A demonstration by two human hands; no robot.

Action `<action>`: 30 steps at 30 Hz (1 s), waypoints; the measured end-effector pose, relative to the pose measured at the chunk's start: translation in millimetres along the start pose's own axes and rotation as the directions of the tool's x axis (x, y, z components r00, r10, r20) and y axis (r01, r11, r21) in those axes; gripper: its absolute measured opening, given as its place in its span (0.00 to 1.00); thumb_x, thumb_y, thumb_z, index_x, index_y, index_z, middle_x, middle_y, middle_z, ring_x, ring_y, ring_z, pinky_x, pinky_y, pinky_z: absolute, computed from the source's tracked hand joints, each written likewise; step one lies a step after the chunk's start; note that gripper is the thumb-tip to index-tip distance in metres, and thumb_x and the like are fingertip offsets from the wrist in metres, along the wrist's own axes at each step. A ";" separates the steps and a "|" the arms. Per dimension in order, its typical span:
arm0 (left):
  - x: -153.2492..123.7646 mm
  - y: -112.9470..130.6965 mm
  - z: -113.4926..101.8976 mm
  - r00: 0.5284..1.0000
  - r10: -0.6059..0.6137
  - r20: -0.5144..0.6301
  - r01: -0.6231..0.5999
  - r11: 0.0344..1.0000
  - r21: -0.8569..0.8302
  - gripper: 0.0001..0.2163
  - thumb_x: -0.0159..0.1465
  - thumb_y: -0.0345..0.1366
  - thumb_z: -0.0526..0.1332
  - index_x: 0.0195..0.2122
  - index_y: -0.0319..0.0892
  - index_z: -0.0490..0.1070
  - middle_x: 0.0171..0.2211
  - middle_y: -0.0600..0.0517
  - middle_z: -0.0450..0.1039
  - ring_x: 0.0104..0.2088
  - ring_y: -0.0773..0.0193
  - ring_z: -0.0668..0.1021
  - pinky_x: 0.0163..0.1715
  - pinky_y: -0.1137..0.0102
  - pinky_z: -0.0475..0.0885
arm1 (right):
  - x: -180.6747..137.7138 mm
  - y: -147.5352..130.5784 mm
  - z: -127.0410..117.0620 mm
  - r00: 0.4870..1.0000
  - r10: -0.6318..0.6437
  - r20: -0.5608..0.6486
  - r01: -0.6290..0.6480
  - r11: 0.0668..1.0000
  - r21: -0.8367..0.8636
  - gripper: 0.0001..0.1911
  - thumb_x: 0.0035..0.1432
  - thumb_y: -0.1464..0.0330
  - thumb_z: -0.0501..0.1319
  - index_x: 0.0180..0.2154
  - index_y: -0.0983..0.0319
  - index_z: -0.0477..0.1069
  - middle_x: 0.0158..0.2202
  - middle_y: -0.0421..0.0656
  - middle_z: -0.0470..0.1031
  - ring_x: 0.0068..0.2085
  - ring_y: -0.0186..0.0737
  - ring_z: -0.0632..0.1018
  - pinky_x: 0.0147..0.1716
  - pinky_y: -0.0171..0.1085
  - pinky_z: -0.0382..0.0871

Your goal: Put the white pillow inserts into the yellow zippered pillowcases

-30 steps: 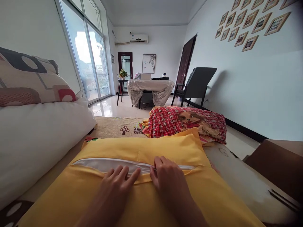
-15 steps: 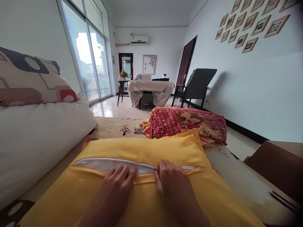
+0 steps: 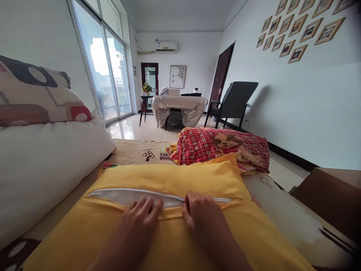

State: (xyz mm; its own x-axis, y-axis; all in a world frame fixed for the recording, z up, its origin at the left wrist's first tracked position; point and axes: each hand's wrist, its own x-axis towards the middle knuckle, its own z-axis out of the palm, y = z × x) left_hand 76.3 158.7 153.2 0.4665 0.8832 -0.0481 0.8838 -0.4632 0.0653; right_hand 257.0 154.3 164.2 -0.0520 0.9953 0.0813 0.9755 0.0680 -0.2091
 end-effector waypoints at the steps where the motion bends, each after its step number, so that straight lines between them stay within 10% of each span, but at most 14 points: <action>1: 0.1 -0.4 0.4 1.000 0.003 -0.002 -0.003 1.000 0.000 0.25 0.63 0.22 0.46 0.59 0.44 0.63 0.48 0.44 0.70 0.49 0.53 0.71 0.50 0.55 0.67 | 0.3 -0.2 -0.1 1.000 0.000 -0.001 0.000 1.000 0.008 0.10 0.61 0.74 0.52 0.33 0.62 0.71 0.32 0.46 0.76 0.34 0.44 0.75 0.32 0.37 0.54; 30: -1.9 -4.2 9.2 0.994 0.037 -0.099 -0.036 0.999 0.006 0.22 0.64 0.23 0.48 0.56 0.44 0.67 0.46 0.45 0.71 0.47 0.54 0.73 0.47 0.56 0.69 | 2.8 -16.3 16.0 0.972 -0.131 -0.197 0.145 0.988 0.057 0.08 0.58 0.77 0.55 0.28 0.62 0.69 0.27 0.43 0.74 0.29 0.39 0.73 0.31 0.36 0.54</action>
State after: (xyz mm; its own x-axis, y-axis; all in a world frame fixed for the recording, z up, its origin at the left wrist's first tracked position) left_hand 72.0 158.4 143.8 0.4929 0.8684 0.0531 0.8664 -0.4955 0.0614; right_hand 237.6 157.0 152.3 -0.1363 0.9447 0.2982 0.9440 0.2152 -0.2502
